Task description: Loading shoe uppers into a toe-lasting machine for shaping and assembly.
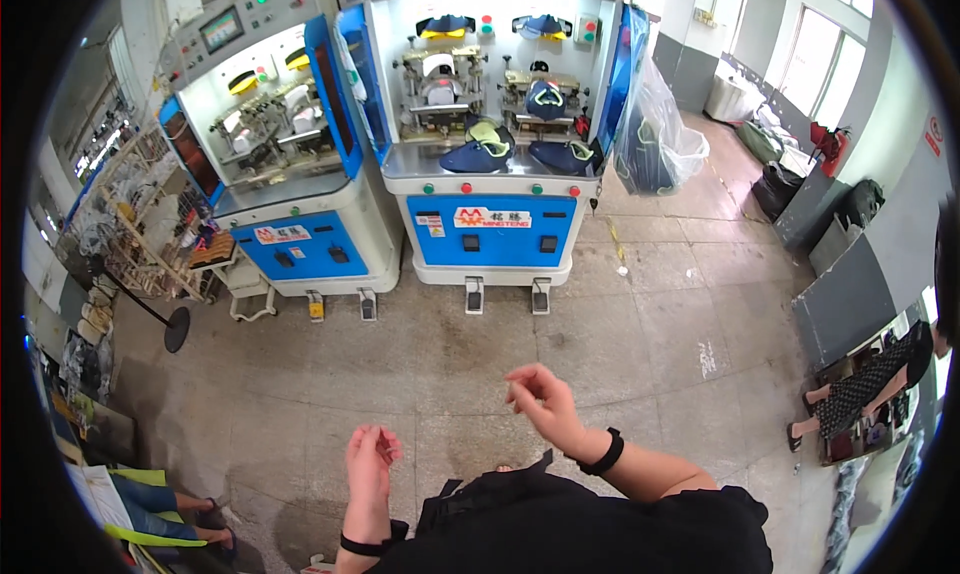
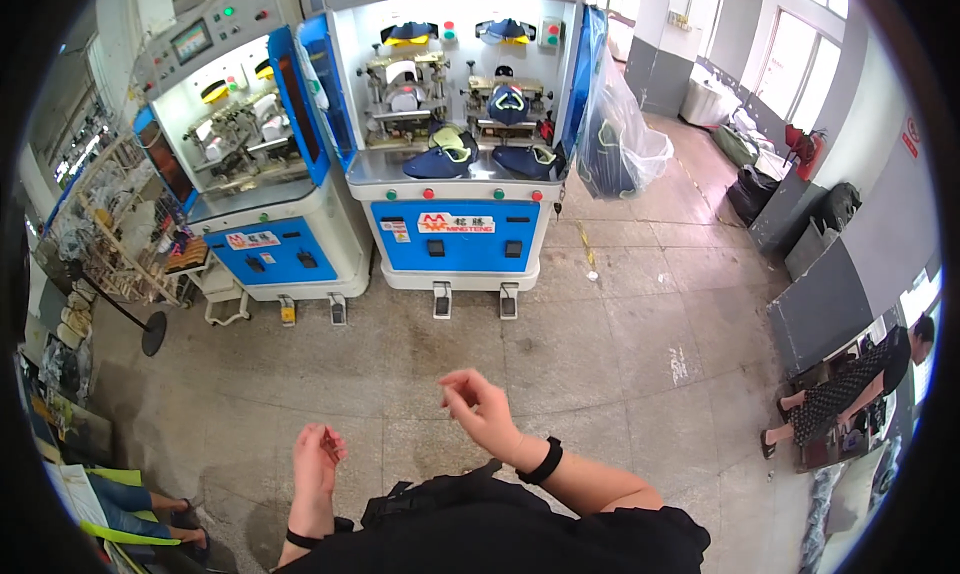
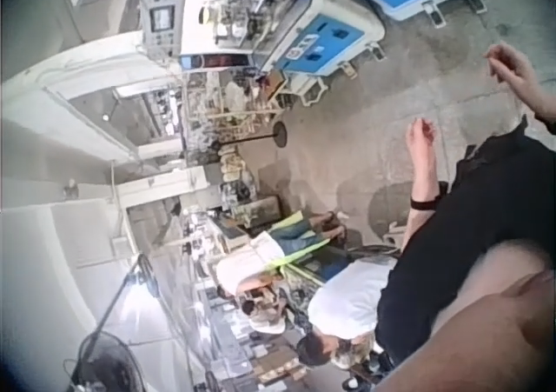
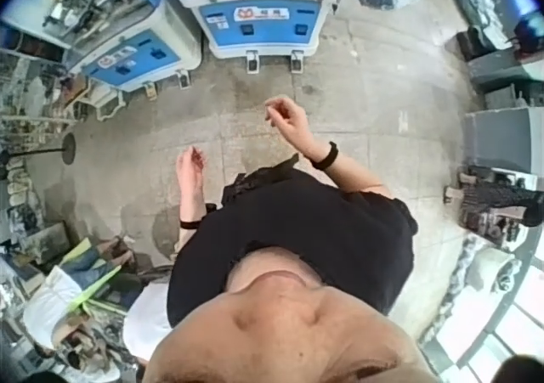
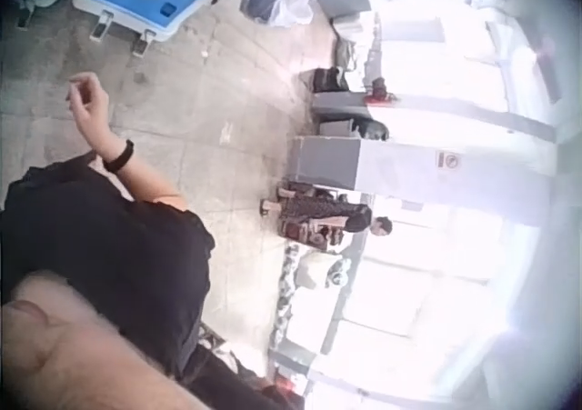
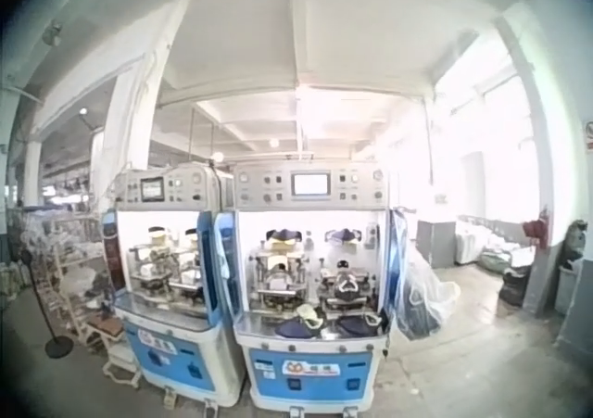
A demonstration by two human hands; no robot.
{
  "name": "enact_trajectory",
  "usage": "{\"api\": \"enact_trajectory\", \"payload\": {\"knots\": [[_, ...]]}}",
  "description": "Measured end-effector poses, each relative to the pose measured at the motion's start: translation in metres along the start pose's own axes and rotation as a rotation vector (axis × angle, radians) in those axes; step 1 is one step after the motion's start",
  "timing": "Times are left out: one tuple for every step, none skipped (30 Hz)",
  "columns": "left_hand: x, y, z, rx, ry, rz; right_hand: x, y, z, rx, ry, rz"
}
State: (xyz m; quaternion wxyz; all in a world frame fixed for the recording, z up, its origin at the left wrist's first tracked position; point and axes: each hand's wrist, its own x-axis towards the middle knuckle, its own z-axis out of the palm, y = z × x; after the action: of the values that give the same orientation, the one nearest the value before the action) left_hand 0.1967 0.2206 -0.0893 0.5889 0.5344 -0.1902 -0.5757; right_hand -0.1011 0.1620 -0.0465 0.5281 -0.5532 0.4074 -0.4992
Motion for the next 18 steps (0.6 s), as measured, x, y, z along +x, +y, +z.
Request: {"api": "enact_trajectory", "payload": {"knots": [[0.021, 0.003, 0.011, 0.004, 0.001, -0.023, 0.019, 0.005, -0.01, -0.003, 0.01, 0.021], [0.044, 0.006, 0.018, 0.044, 0.008, -0.049, 0.039, 0.012, -0.018, 0.025, 0.052, 0.038], [0.069, 0.01, 0.025, 0.085, 0.011, -0.074, 0.059, 0.019, -0.025, 0.052, 0.097, 0.054], [0.092, 0.013, 0.032, 0.094, 0.013, -0.097, 0.078, 0.028, -0.03, 0.053, 0.135, 0.088], [0.117, 0.017, 0.038, 0.107, 0.029, -0.123, 0.099, 0.037, -0.036, 0.056, 0.148, 0.11], [0.143, 0.021, 0.044, 0.12, 0.047, -0.152, 0.119, 0.047, -0.042, 0.072, 0.2, 0.182], [0.172, 0.028, 0.05, 0.146, 0.024, -0.124, 0.138, 0.059, -0.047, 0.089, 0.253, 0.265], [0.198, 0.036, 0.055, 0.176, 0.0, -0.099, 0.156, 0.071, -0.055, 0.103, 0.309, 0.28], [0.232, 0.046, 0.062, 0.151, -0.062, -0.067, 0.174, 0.082, -0.065, 0.116, 0.366, 0.296], [0.26, 0.057, 0.067, 0.125, -0.113, -0.034, 0.188, 0.083, -0.072, 0.129, 0.438, 0.301], [0.285, 0.069, 0.078, 0.143, -0.08, -0.039, 0.208, 0.082, -0.083, 0.137, 0.507, 0.289], [0.313, 0.08, 0.094, 0.158, -0.054, -0.041, 0.225, 0.088, -0.097, 0.13, 0.595, 0.294], [0.333, 0.093, 0.105, 0.17, -0.045, -0.065, 0.233, 0.091, -0.106, 0.126, 0.683, 0.305], [0.354, 0.103, 0.117, 0.19, -0.065, -0.057, 0.241, 0.089, -0.113, 0.12, 0.693, 0.327], [0.379, 0.111, 0.13, 0.205, -0.084, -0.037, 0.257, 0.087, -0.119, 0.132, 0.745, 0.34], [0.404, 0.116, 0.144, 0.204, -0.082, -0.048, 0.273, 0.084, -0.124, 0.145, 0.796, 0.35], [0.424, 0.119, 0.157, 0.217, -0.106, -0.042, 0.283, 0.081, -0.126, 0.142, 0.807, 0.361], [0.44, 0.122, 0.169, 0.23, -0.131, -0.034, 0.293, 0.078, -0.129, 0.109, 0.818, 0.34]]}}
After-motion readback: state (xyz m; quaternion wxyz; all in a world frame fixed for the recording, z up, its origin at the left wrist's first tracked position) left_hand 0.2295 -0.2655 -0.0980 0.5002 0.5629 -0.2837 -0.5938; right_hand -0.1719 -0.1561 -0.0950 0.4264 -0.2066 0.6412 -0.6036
